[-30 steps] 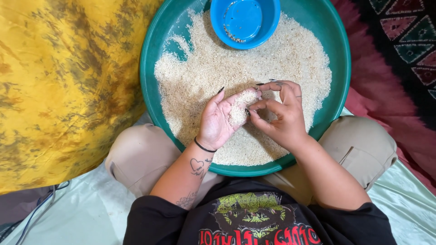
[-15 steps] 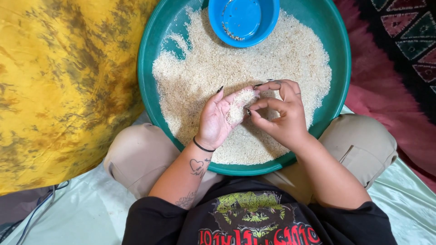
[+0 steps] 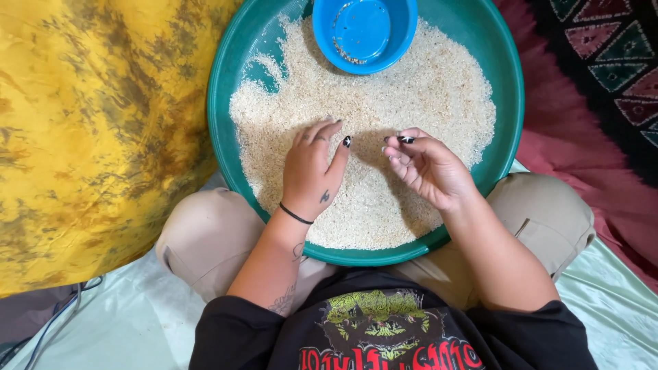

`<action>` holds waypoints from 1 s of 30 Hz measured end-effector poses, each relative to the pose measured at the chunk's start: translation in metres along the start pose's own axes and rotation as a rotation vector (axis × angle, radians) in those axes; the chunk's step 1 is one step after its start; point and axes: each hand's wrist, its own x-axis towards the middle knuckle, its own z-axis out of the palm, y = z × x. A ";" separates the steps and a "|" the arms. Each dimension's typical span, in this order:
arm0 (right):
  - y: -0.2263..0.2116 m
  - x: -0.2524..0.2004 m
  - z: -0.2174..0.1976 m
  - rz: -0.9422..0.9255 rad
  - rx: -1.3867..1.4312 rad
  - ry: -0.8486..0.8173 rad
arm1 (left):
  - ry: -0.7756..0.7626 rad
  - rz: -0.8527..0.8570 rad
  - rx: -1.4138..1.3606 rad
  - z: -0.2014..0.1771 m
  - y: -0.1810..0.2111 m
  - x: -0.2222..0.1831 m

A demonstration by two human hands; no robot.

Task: The person sorts through rice grains by hand, sifting them between both hands to remove debris, then picking out individual pieces of debris.

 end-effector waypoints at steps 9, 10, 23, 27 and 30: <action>-0.015 -0.010 0.049 0.107 0.306 0.051 | -0.104 -0.092 0.284 0.044 -0.047 0.009; -0.019 -0.004 0.047 0.105 0.298 0.042 | -0.092 -0.089 0.284 0.042 -0.043 0.012; -0.072 0.100 0.076 -0.276 0.101 -0.064 | -0.086 -0.116 -0.009 0.060 -0.060 0.014; -0.075 0.117 0.066 -0.274 0.102 -0.092 | -0.076 -0.103 -0.004 0.064 -0.063 0.015; -0.072 0.119 0.072 -0.302 0.093 -0.068 | -0.088 -0.129 -0.012 0.064 -0.062 0.014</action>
